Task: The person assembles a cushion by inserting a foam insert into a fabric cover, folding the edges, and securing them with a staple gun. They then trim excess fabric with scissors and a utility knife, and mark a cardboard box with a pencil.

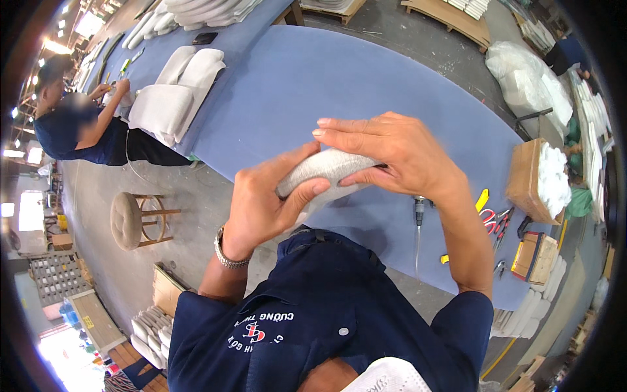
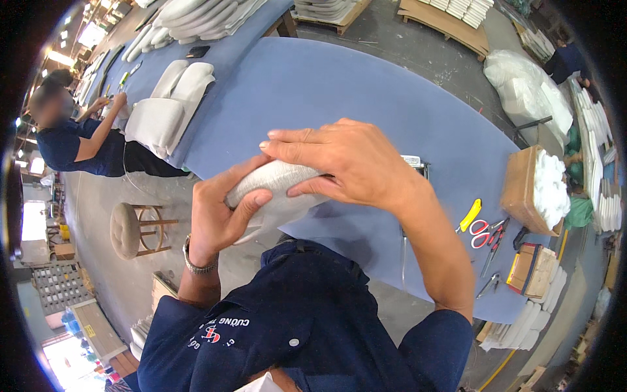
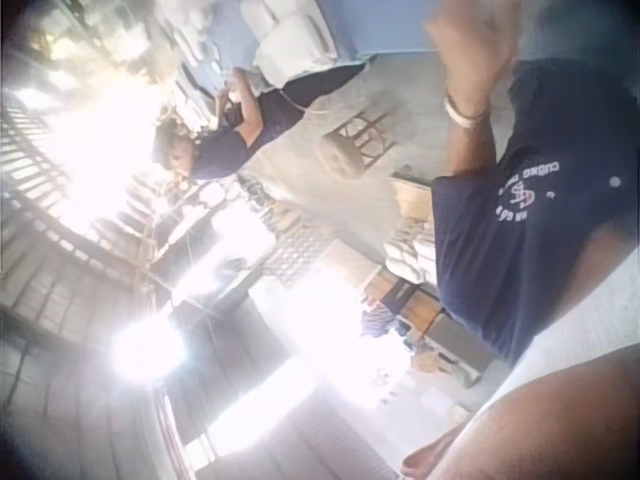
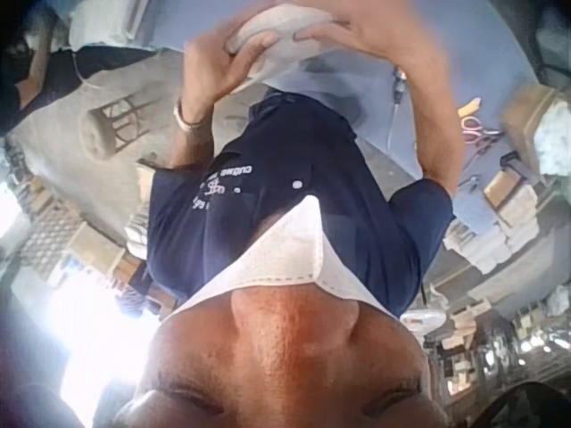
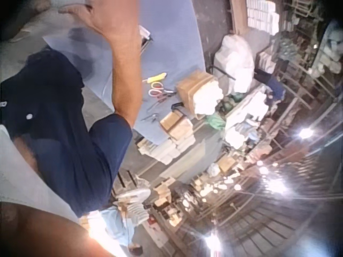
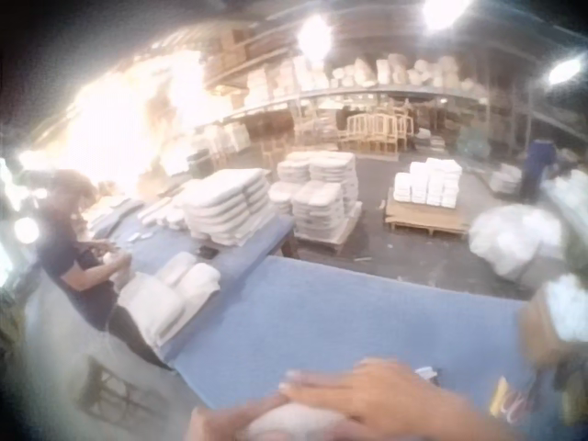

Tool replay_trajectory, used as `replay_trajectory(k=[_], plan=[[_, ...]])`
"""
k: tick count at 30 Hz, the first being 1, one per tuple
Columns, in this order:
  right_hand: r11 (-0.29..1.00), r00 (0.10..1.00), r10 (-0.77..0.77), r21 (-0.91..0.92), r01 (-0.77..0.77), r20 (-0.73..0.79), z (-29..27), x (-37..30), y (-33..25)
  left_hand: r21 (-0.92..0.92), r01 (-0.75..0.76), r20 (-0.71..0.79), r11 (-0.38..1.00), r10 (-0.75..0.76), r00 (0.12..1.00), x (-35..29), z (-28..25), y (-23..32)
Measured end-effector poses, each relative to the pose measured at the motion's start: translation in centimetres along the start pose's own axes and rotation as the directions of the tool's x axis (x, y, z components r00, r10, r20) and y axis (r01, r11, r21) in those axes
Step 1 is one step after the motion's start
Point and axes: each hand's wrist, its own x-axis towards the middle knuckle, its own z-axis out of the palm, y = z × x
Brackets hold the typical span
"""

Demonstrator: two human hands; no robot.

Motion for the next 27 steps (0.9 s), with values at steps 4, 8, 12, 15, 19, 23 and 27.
replay_trajectory(k=[4,8,12,15,19,23,27], plan=[[0.977,0.923,-0.149,-0.195,0.083,-0.354,2.5,-0.4,2.0,0.066,0.024,-0.037,0.998,-0.022,0.999,1.5,0.1,-0.4],[0.99,0.792,0.085,0.14,0.0,-0.605,5.0,1.3,4.0,0.109,0.067,-0.176,0.992,-0.047,0.983,0.1,2.2,0.5],[0.914,0.554,0.36,0.404,-0.047,-0.751,7.4,0.3,6.5,0.073,0.056,-0.276,0.996,-0.034,0.96,-0.2,4.5,2.2],[0.772,0.433,0.634,0.502,-0.389,-0.641,10.0,-5.9,8.4,0.086,-0.026,-0.224,0.996,0.045,0.973,-0.3,4.4,0.5],[0.52,0.133,0.761,0.474,-0.711,-0.635,14.9,-21.4,9.2,0.156,0.112,-0.289,0.981,-0.063,0.955,0.2,2.3,-1.6],[0.206,-0.222,0.552,0.39,-0.898,-0.804,18.2,-38.9,5.8,-0.162,0.189,-0.393,0.969,-0.239,0.888,0.7,0.9,-4.0],[-0.165,-0.544,0.649,0.599,-0.783,-0.532,19.7,-51.3,-0.2,-0.082,-0.023,-0.087,0.996,0.016,0.996,3.7,1.7,-1.9]])
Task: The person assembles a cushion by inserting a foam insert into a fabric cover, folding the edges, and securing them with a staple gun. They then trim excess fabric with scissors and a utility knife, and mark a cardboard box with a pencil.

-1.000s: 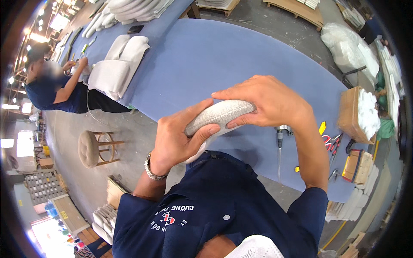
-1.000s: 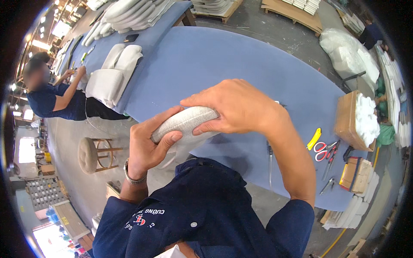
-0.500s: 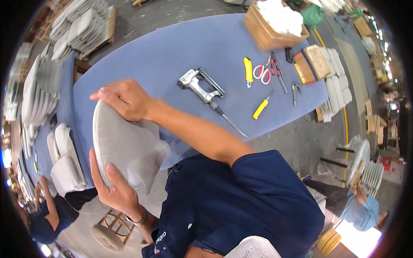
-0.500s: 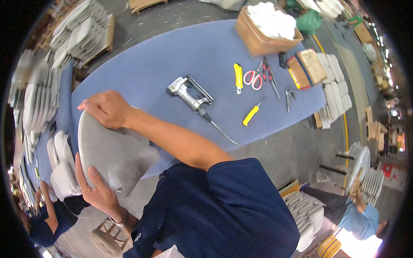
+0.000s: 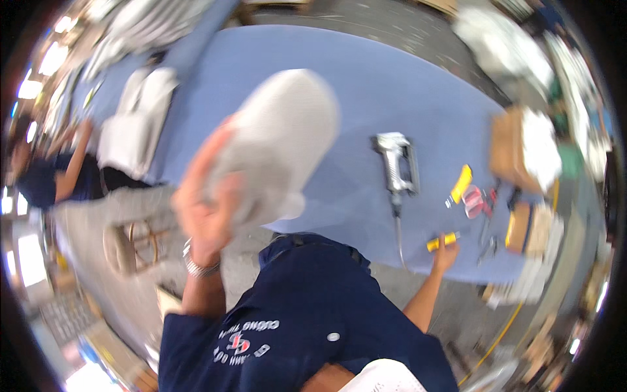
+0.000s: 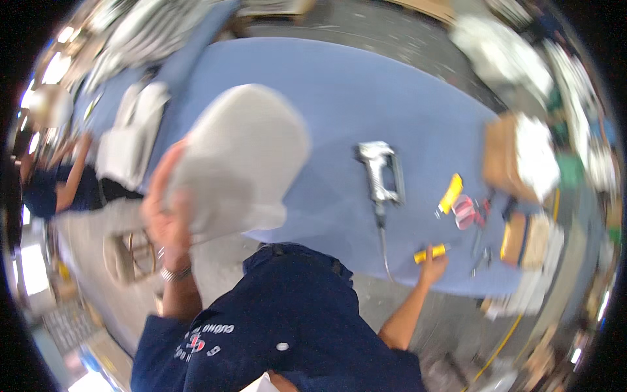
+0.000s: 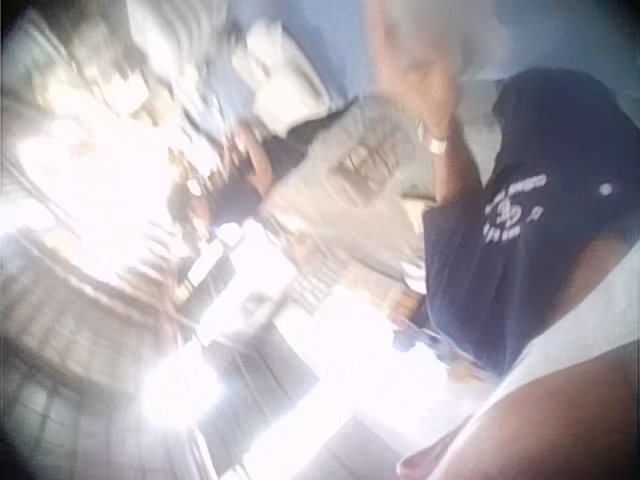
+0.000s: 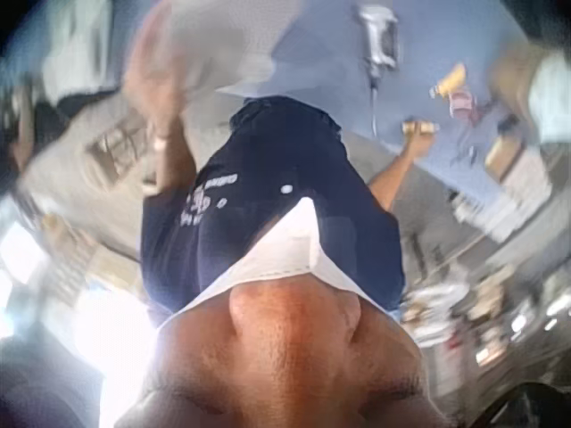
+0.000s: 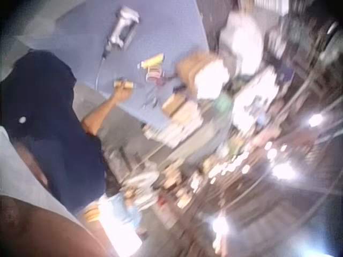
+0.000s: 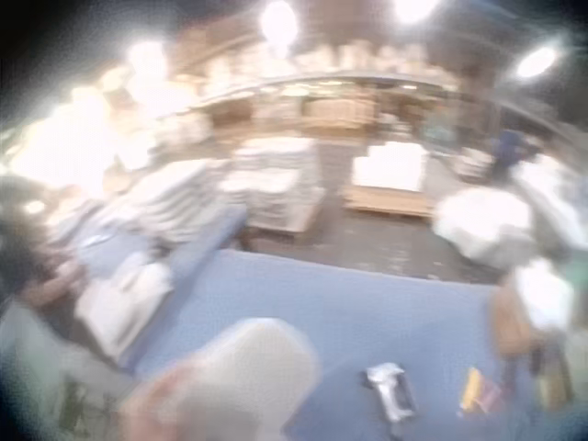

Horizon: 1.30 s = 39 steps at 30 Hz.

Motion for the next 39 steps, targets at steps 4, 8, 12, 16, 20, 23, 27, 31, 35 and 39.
replay_trajectory(k=[4,8,12,16,20,23,27,31,35,39], plan=[[0.928,0.914,0.363,0.02,-0.372,0.184,1.5,0.1,-0.9,-0.397,-0.073,0.158,0.915,0.147,0.976,0.2,3.9,-0.3],[0.585,0.86,0.21,0.646,-0.491,0.465,2.1,0.3,-2.6,-0.281,-0.164,0.152,0.946,0.212,0.965,-0.9,7.5,1.6],[0.465,0.901,-0.089,0.818,-0.338,0.424,2.9,-3.1,-15.9,-0.203,-0.192,0.165,0.96,0.227,0.96,-0.8,10.0,3.2],[0.404,0.805,-0.477,0.901,-0.156,0.353,-1.7,-5.3,-30.9,-0.127,-0.195,0.168,0.972,0.215,0.962,-0.3,12.0,4.3],[0.286,0.52,-0.842,0.938,0.198,0.147,-9.6,-7.8,-42.4,-0.113,-0.192,0.162,0.975,0.209,0.964,-0.6,13.6,5.1],[0.21,0.409,-0.912,0.849,0.486,-0.008,-13.0,-11.5,-48.5,-0.123,-0.2,0.182,0.972,0.221,0.958,-0.9,13.9,5.1],[0.465,0.455,-0.856,0.753,0.466,0.247,-9.8,-13.4,-48.3,-0.113,-0.159,0.241,0.981,0.182,0.953,-1.1,13.4,5.4],[0.377,0.407,-0.896,0.79,0.483,0.179,-9.2,-13.9,-47.5,-0.163,-0.197,0.194,0.967,0.227,0.954,-1.3,12.6,4.6],[0.165,0.432,-0.902,0.941,0.297,0.021,-7.9,-15.1,-46.4,-0.221,-0.199,0.177,0.955,0.24,0.954,-1.0,11.2,4.0],[0.24,0.419,-0.908,0.804,0.544,-0.013,-4.8,-15.1,-46.4,-0.262,-0.142,0.198,0.954,0.197,0.96,-0.3,8.9,2.6]])
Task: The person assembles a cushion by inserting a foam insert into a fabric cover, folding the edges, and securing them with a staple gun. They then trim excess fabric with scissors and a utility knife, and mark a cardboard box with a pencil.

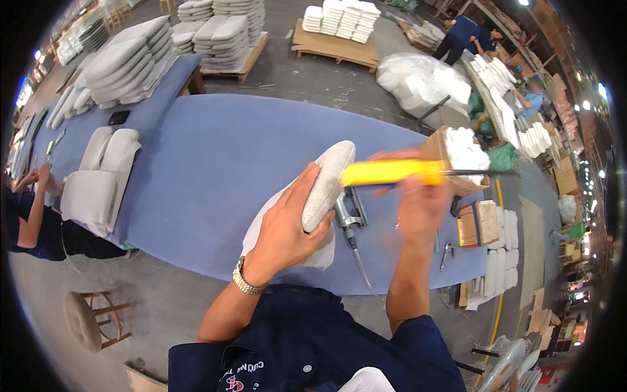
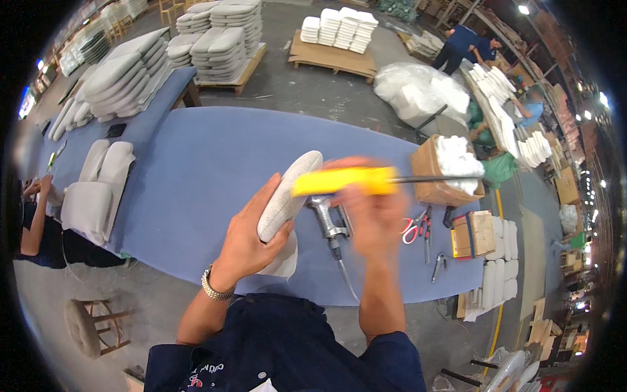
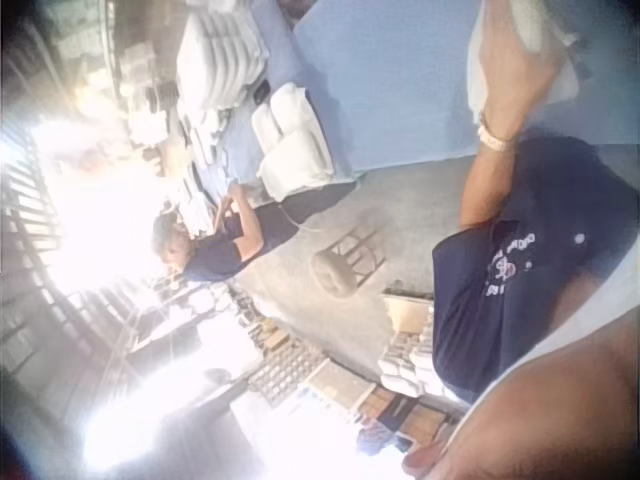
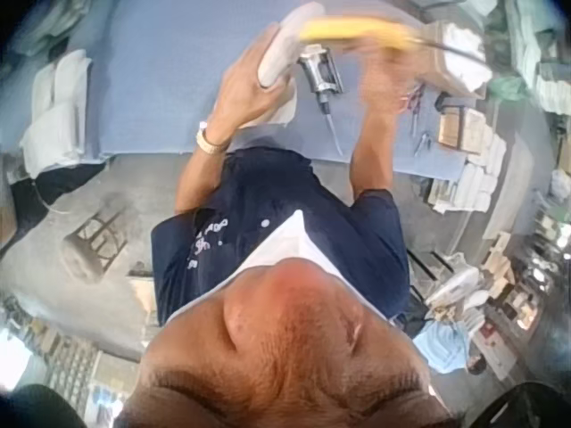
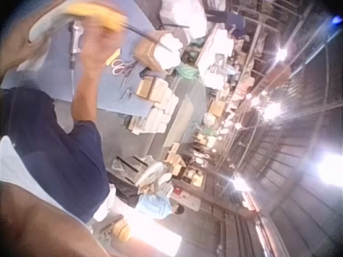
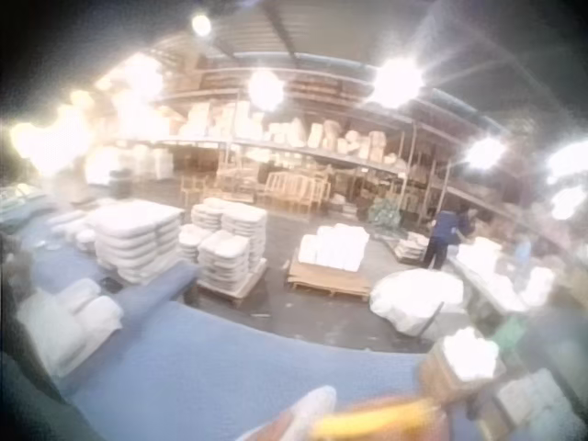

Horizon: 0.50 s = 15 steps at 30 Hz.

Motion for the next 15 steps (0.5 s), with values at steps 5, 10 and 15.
replay_trajectory(k=[5,10,15], plan=[[0.991,0.994,0.105,-0.088,-0.104,0.009,2.7,-1.4,-0.4,-0.068,0.061,0.028,0.996,-0.059,0.998,-0.5,-2.2,-0.1],[0.979,0.972,-0.073,0.171,0.113,-0.224,2.5,-0.3,0.1,-0.064,0.064,0.037,0.996,-0.062,0.997,-0.5,-4.0,-0.8],[0.977,0.972,-0.04,0.193,0.087,-0.232,0.8,-0.5,0.4,0.061,-0.025,-0.012,0.998,0.026,1.0,-0.7,-6.6,0.4]])
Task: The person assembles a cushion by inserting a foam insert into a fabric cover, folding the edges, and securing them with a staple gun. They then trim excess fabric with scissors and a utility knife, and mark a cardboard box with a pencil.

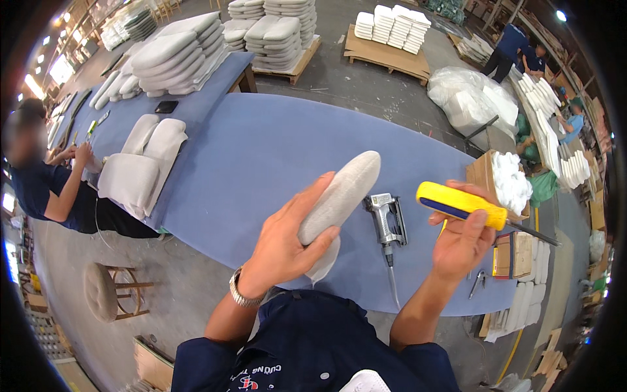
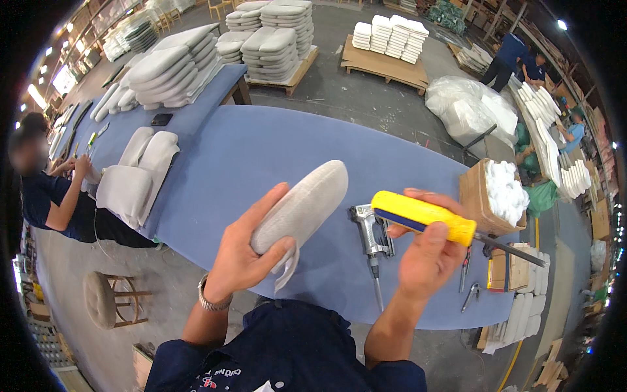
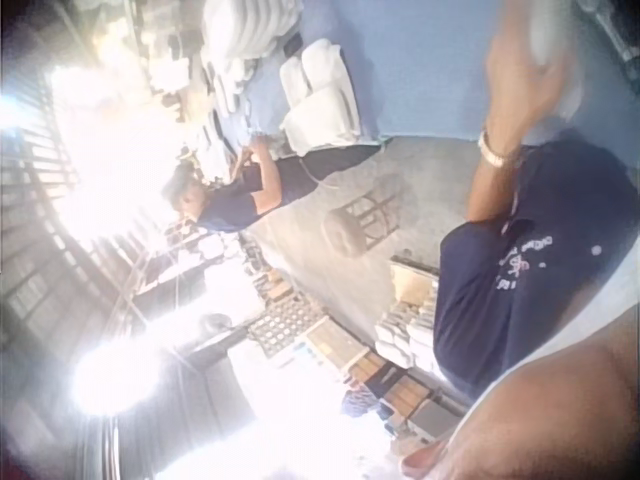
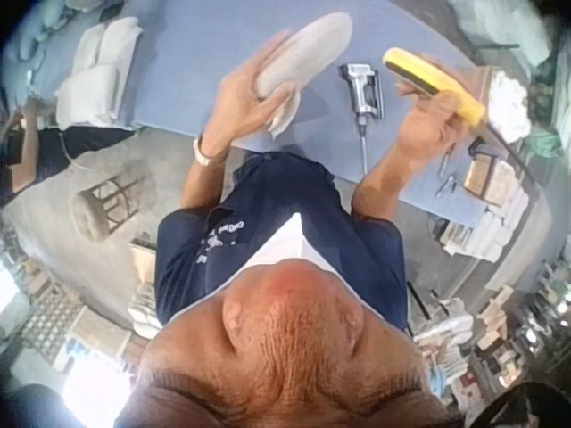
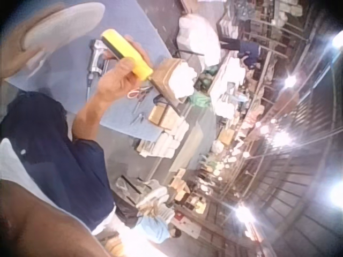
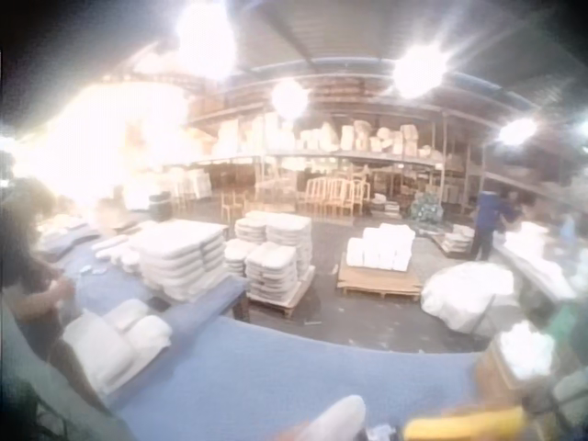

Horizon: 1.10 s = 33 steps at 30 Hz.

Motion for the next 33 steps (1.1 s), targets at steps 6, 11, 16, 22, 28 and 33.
replay_trajectory(k=[6,11,16,22,28,33], plan=[[0.984,0.979,0.169,-0.068,-0.162,0.113,1.9,-0.2,0.1,0.422,-0.019,-0.226,0.906,0.125,0.966,1.5,1.3,1.0],[0.992,0.981,-0.094,-0.064,0.106,0.17,1.8,6.6,-3.3,0.449,0.054,-0.215,0.892,0.049,0.975,2.0,1.8,1.5],[0.982,0.911,0.148,-0.165,-0.09,0.386,5.1,7.9,0.1,0.437,0.046,-0.229,0.898,0.062,0.971,2.1,2.1,1.6],[0.96,0.951,0.198,0.15,-0.238,0.238,3.1,10.6,2.1,0.358,0.1,-0.235,0.928,-0.014,0.972,0.2,0.6,2.0],[0.909,0.872,0.392,0.02,-0.415,0.292,4.3,7.7,6.0,0.327,0.129,-0.221,0.936,-0.057,0.974,-2.0,-1.8,1.7],[0.795,0.939,0.342,0.522,-0.309,0.036,4.5,7.8,5.8,0.302,0.104,-0.209,0.948,-0.041,0.977,-2.0,-2.9,0.8]])
